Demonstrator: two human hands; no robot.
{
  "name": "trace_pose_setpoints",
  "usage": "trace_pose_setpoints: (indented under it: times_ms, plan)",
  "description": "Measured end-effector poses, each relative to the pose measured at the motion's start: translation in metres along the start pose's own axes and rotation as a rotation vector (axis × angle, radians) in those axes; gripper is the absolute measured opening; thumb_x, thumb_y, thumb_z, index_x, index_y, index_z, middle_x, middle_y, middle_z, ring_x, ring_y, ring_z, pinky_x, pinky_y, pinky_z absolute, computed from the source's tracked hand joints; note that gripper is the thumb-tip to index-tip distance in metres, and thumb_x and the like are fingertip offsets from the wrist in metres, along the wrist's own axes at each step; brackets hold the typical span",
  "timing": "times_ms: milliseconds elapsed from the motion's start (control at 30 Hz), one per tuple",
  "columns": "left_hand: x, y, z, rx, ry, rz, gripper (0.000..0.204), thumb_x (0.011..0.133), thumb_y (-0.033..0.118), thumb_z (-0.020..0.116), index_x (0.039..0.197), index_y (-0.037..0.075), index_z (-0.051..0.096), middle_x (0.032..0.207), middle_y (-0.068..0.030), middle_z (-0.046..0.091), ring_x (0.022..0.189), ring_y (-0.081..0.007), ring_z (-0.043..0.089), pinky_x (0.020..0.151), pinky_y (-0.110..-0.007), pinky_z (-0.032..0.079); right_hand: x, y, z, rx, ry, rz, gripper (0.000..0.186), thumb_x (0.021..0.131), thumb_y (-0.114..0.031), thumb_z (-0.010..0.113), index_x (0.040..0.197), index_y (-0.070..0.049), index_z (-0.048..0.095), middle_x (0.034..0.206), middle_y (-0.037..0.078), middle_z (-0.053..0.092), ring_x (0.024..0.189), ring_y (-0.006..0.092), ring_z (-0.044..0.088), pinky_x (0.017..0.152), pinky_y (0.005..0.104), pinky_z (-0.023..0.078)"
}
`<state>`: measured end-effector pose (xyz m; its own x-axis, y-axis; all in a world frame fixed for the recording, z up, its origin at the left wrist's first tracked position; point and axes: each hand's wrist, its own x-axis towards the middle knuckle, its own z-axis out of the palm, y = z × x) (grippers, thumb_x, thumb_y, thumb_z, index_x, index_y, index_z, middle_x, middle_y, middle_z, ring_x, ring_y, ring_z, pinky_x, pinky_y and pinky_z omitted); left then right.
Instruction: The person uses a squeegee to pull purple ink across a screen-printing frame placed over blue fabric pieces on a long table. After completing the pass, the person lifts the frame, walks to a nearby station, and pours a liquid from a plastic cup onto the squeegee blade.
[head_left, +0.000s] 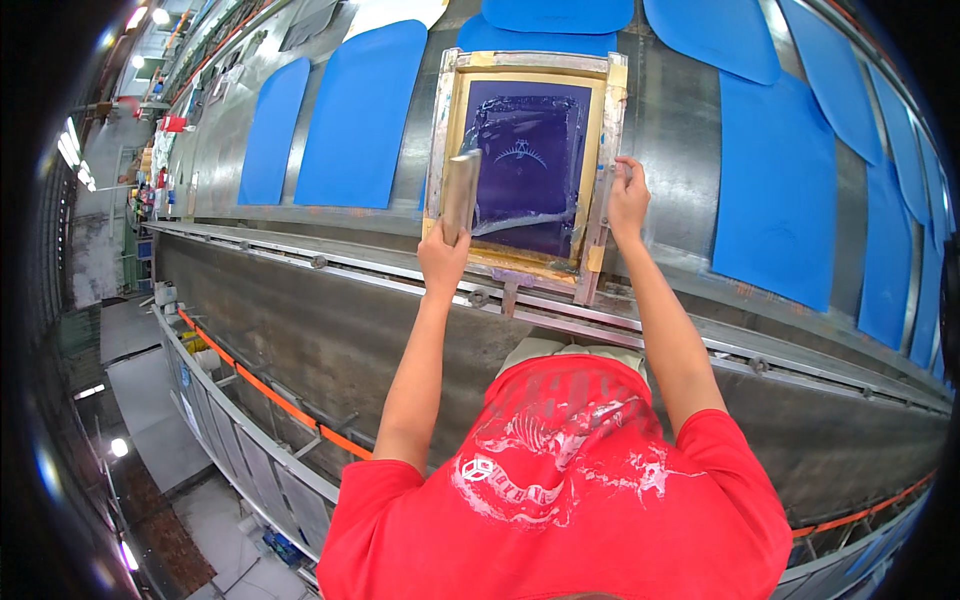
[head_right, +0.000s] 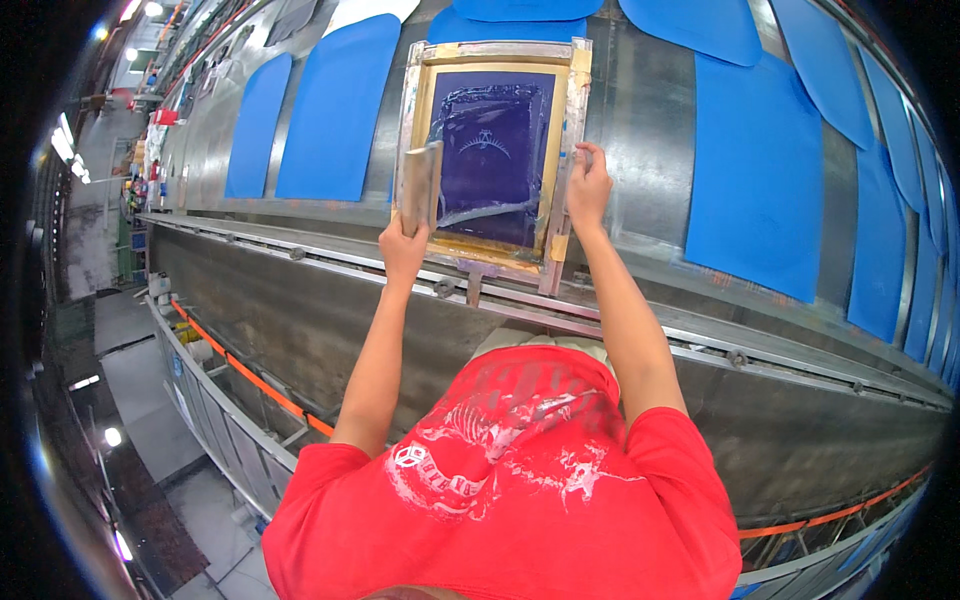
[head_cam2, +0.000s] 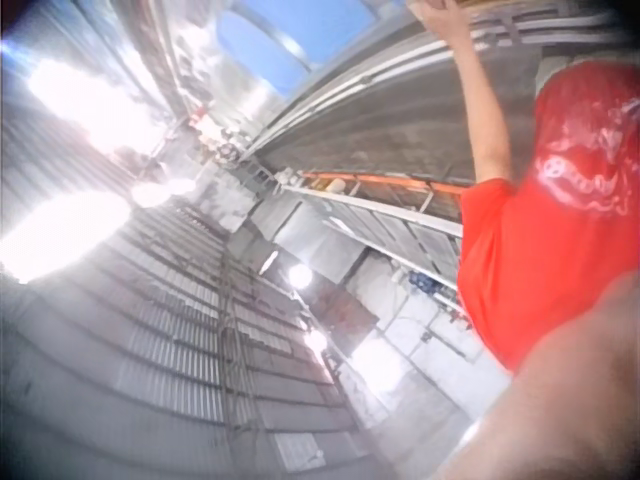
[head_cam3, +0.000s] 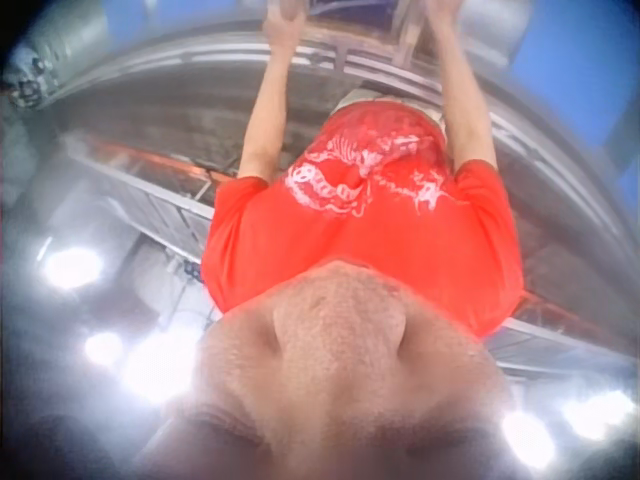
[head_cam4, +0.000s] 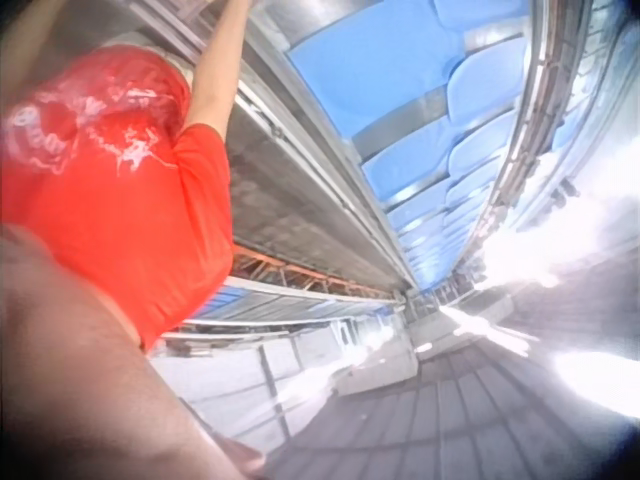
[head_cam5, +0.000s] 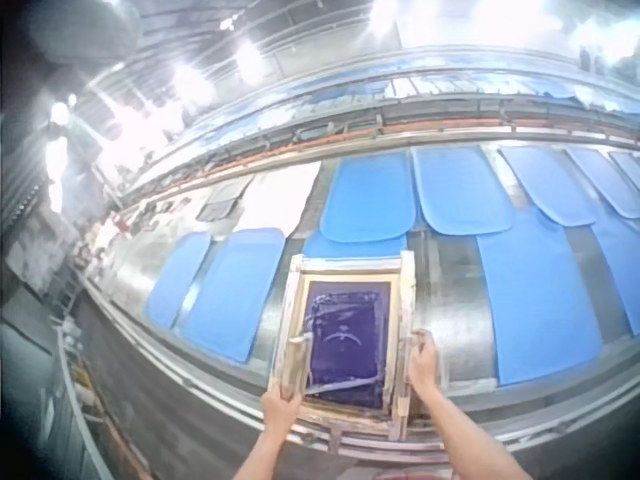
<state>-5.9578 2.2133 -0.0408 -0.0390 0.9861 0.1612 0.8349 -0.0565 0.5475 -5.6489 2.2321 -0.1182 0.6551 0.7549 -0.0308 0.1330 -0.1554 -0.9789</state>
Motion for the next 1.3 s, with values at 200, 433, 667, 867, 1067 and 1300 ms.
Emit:
trace_pose_setpoints:
  times_ms: [200,433,667,867,1067,1300]
  plan:
    - [0.006,0.013,0.007,0.067,0.055,-0.075,0.033,0.084,0.020,0.062,0.104,-0.005,0.066,0.086,-0.0309,0.069,0.087,-0.0500,0.066,0.077,-0.053,0.052,0.001,0.001,-0.001,-0.024,-0.054,0.051,0.019,0.101,-0.017,0.054,0.115,-0.011,0.064,0.059,0.011,0.053,0.055,0.0228,0.054,0.058,0.0418,0.042]
    - [0.031,0.011,0.012,0.257,-0.004,-0.150,0.034,0.086,0.025,0.061,0.104,-0.004,0.065,0.089,-0.0314,0.069,0.089,-0.0507,0.066,0.081,-0.056,0.051,0.008,0.004,0.010,-0.035,-0.044,0.101,0.019,0.100,-0.015,0.054,0.115,-0.010,0.063,0.061,0.014,0.056,0.055,0.0258,0.056,0.059,0.0430,0.043]
    - [0.069,0.003,0.037,0.434,-0.107,-0.095,0.038,0.088,0.031,0.067,0.108,-0.002,0.066,0.096,-0.0307,0.070,0.093,-0.0503,0.066,0.085,-0.056,0.052,0.005,-0.007,0.003,0.031,-0.096,0.213,0.018,0.101,-0.015,0.053,0.116,-0.010,0.063,0.062,0.016,0.057,0.056,0.0294,0.058,0.058,0.0435,0.042]
    - [0.149,0.022,0.057,0.496,-0.175,-0.082,0.043,0.085,0.032,0.072,0.110,-0.002,0.068,0.101,-0.0290,0.070,0.100,-0.0472,0.066,0.089,-0.053,0.051,0.003,-0.003,0.007,0.051,-0.066,0.207,0.018,0.102,-0.016,0.053,0.115,-0.010,0.063,0.061,0.016,0.056,0.056,0.0310,0.057,0.059,0.0437,0.043]
    - [0.187,0.055,0.083,0.478,-0.335,0.164,0.041,0.080,0.034,0.077,0.106,0.002,0.071,0.100,-0.0235,0.072,0.099,-0.0439,0.067,0.088,-0.050,0.053,0.004,-0.001,0.007,0.018,-0.063,0.169,0.018,0.101,-0.017,0.053,0.115,-0.012,0.063,0.068,0.019,0.062,0.067,0.0389,0.063,0.064,0.0484,0.045]
    - [0.201,0.095,0.093,0.518,-0.573,0.497,0.046,0.081,0.011,0.070,0.123,0.028,0.072,0.106,-0.0115,0.074,0.095,-0.0361,0.069,0.085,-0.045,0.055,0.009,0.006,0.014,-0.162,-0.023,0.082,0.020,0.099,-0.020,0.055,0.115,-0.014,0.066,0.080,0.019,0.069,0.082,0.0425,0.067,0.077,0.0511,0.051]
